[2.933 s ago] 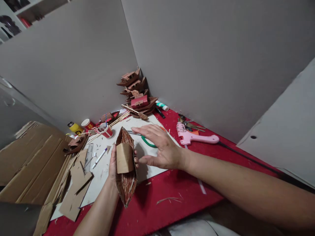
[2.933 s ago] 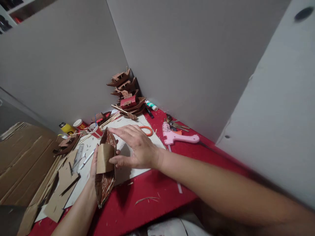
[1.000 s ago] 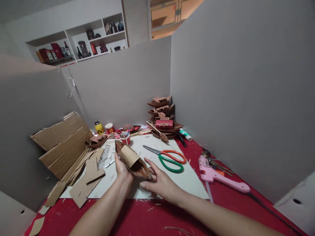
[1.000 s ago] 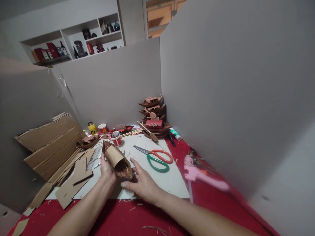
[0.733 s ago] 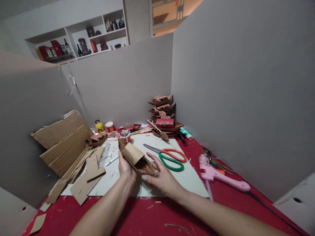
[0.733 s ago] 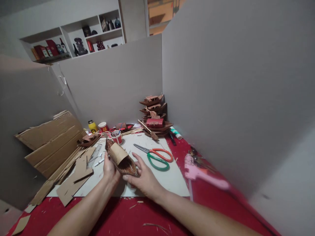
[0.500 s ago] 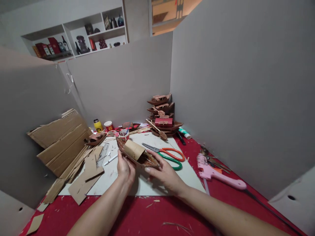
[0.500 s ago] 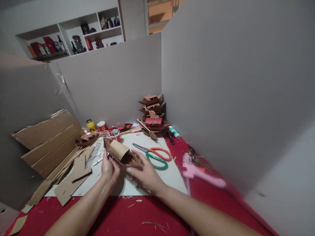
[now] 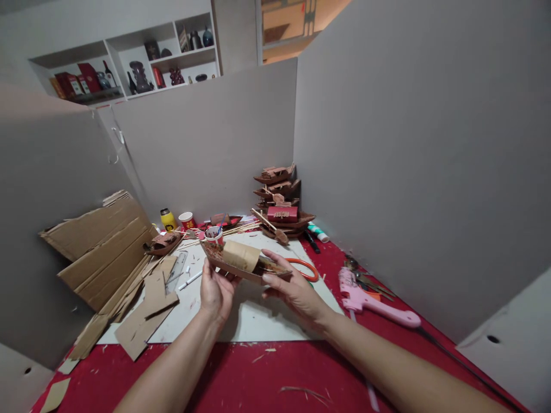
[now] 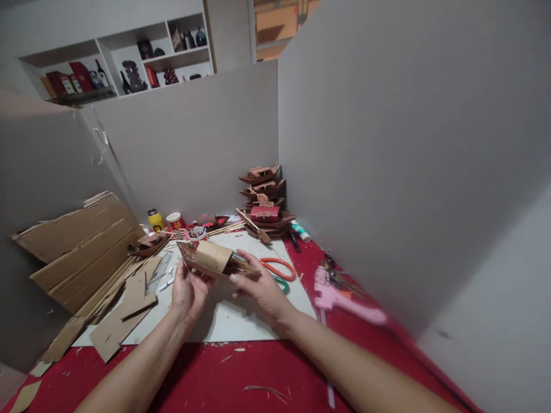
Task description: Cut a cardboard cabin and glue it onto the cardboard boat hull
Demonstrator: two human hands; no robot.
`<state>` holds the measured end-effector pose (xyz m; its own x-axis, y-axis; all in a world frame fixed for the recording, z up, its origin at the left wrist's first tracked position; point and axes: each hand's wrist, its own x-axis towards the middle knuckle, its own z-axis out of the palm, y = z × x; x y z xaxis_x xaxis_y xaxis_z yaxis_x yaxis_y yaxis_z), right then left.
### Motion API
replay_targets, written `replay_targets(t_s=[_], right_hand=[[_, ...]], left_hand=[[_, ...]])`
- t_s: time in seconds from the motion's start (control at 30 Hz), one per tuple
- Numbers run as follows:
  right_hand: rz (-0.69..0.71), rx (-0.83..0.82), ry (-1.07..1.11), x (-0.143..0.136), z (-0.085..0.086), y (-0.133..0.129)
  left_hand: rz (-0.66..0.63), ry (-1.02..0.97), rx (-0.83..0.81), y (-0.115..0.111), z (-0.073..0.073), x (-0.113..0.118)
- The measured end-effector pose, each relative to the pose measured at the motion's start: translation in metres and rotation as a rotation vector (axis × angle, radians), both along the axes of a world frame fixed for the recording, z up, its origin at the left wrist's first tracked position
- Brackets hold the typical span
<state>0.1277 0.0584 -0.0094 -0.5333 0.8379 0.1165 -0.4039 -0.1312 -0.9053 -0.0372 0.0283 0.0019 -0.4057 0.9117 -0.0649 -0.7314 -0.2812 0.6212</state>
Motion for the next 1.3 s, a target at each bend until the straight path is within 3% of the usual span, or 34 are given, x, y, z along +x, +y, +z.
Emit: replay_targets(t_s=[0.43, 0.67, 0.73, 0.87, 1.0, 1.13, 1.3], right_hand=[[-0.044, 0.049, 0.034, 0.024, 0.005, 0.035], [0.018, 0.061, -0.065, 0.027, 0.000, 0.044], [0.022, 0.068, -0.091, 0.026, -0.001, 0.045], [0.021, 0.072, -0.110, 0.025, -0.004, 0.045], [0.030, 0.078, -0.156, 0.025, -0.006, 0.044], [0.091, 0.140, -0.248, 0.023, -0.010, 0.043], [0.168, 0.165, -0.319, 0.022, -0.016, 0.044]], left_hand=[[-0.107, 0.098, -0.055, 0.000, 0.008, -0.034], [-0.213, 0.280, -0.211, 0.003, 0.007, -0.048], [-0.172, 0.353, -0.232, 0.005, 0.004, -0.050], [0.053, 0.511, -0.144, 0.006, 0.005, -0.054], [0.136, 0.669, -0.044, -0.004, 0.018, -0.049], [0.025, 0.841, 0.013, -0.016, 0.023, -0.031], [-0.105, 1.054, 0.016, -0.015, 0.015, -0.021]])
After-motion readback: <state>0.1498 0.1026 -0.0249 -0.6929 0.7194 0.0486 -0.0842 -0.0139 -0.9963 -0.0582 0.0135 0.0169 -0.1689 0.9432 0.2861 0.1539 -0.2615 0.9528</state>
